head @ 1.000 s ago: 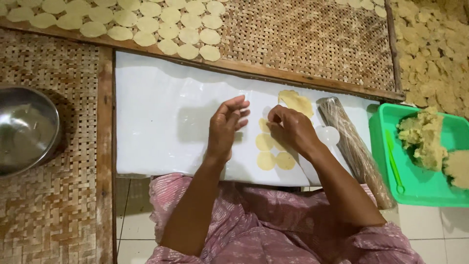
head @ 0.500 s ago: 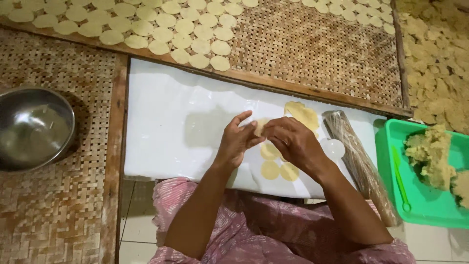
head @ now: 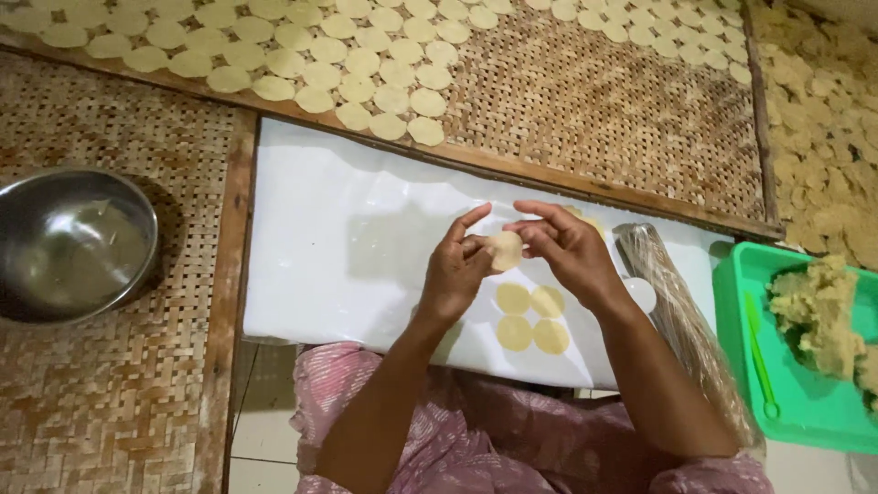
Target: Rolling out dough and cutting it into small circular pieces for food preparation.
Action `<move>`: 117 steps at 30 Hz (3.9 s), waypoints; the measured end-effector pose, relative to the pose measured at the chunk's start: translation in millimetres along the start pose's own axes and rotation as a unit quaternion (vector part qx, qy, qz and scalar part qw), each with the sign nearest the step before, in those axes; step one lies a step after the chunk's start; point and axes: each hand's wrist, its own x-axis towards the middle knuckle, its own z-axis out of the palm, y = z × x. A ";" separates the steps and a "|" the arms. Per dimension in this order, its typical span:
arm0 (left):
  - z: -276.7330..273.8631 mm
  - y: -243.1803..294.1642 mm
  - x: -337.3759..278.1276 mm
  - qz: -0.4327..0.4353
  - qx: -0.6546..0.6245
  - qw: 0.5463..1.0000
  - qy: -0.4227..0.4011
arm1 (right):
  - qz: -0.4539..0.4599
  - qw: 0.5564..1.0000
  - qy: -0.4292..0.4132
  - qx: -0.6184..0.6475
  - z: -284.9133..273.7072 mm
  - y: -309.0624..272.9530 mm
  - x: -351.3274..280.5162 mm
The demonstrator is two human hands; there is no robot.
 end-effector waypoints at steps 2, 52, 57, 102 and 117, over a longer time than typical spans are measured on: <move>0.2 3.5 -1.6 -0.004 0.011 1.000 0.015 | -0.012 0.999 -0.003 -0.039 3.6 -2.5 1.2; -19.1 52.9 -36.5 -0.108 -0.022 0.993 0.047 | 0.084 0.986 0.136 0.035 -48.6 -41.6 346.5; -18.7 55.2 -37.0 -0.103 -0.034 0.993 0.046 | 0.097 0.986 0.125 0.050 -42.0 -28.7 348.3; -20.1 62.4 -40.3 -0.102 -0.007 0.994 0.034 | -0.018 0.962 0.165 -0.217 -75.9 30.3 383.5; -19.1 54.2 -34.7 -0.044 -0.018 0.995 0.091 | -0.282 0.852 0.137 -0.418 -138.1 105.0 422.2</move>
